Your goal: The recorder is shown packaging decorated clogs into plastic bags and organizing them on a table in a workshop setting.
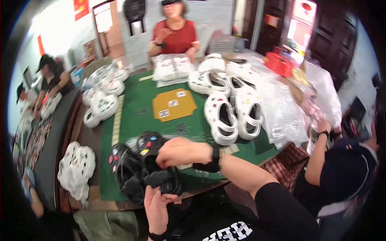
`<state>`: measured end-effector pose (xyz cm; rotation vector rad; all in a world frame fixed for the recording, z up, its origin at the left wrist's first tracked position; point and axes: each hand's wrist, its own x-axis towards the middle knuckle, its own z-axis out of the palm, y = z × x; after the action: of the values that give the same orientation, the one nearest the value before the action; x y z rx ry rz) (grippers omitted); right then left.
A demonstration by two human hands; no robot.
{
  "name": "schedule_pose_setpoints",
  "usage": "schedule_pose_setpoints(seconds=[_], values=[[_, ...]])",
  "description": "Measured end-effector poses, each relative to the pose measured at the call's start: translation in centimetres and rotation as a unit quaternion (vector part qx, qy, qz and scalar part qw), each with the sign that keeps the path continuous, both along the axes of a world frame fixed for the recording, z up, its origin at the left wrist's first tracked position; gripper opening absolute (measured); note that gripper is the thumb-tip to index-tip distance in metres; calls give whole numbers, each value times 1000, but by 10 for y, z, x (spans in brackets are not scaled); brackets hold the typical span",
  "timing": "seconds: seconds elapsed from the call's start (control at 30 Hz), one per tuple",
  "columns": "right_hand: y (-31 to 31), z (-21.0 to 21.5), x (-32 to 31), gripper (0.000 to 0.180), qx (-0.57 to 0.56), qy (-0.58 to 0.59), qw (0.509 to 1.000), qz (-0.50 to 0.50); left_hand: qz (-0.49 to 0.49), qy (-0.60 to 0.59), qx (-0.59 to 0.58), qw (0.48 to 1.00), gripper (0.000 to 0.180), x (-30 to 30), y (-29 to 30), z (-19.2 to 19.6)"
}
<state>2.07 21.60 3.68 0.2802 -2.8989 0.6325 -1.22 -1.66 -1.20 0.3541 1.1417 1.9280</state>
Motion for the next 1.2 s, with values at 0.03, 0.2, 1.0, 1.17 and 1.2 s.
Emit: schedule_pose_setpoints(seconds=[0.03,0.2,1.0,1.17,1.2], values=[[-3,2,-4,15,-8,-8,999,32,10,5,6,1000,25,1,2,-1],[-3,2,-16,15,-50,-77,995,39,-1,12,-11,1000,21,1,8,-5],[15,-23,-7,15,-192,6,981,15,15,194,-128,972,8,19,3,29],[17,-2,-6,12,-268,169,948,-31,-32,240,-156,958,9,-7,-42,13],[11,1,-11,12,-285,222,932,-37,-72,228,-153,959,19,-31,-64,-3]])
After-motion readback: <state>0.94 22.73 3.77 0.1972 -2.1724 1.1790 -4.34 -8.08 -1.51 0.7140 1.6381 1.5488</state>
